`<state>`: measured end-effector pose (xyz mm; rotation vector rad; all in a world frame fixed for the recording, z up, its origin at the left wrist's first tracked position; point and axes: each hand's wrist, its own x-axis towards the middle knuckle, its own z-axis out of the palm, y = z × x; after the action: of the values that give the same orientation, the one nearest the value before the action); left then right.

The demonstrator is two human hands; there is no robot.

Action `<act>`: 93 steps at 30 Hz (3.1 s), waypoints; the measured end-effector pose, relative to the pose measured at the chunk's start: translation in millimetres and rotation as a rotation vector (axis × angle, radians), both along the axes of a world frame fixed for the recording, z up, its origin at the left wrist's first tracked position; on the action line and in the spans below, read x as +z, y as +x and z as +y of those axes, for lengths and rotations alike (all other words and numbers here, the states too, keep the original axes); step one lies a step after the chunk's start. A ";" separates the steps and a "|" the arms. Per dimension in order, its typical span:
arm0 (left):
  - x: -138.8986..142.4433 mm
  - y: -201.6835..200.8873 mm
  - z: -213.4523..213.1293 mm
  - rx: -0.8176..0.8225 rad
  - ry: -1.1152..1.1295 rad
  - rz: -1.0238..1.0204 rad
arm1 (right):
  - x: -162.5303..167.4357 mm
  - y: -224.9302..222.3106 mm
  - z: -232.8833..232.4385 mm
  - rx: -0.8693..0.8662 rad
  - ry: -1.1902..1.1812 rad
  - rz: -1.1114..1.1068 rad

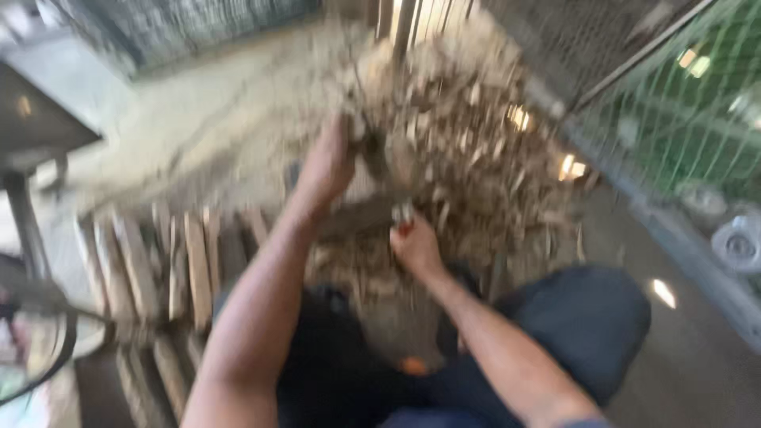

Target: The person sits on the floor and uses a knife to shave and shape a small piece of wood held against a larger wooden block. They repeatedly rotate the wood and remove thin shavings, then place the finished piece with others nearby.

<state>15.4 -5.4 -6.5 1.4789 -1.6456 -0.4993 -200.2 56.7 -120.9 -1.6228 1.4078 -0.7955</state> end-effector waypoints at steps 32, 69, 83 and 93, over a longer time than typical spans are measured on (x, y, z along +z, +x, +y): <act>10.3 -10.8 39.4 -0.158 0.058 -0.172 | -9.9 -29.3 21.0 0.081 0.133 0.129; -26.8 -35.1 -34.7 -0.161 0.217 0.857 | 53.2 -65.1 37.2 -0.210 0.026 -0.165; 53.9 -40.9 -19.0 -0.080 0.059 0.595 | 92.3 -81.0 44.5 -0.061 -0.004 0.057; 75.2 -61.8 -5.9 -0.072 -0.003 0.148 | 193.6 -103.6 38.2 -0.084 -0.616 -0.190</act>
<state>-46.3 -11.2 68.7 1.3512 -1.5865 -0.6306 -303.8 95.0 72.7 -1.8764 1.1606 -1.4996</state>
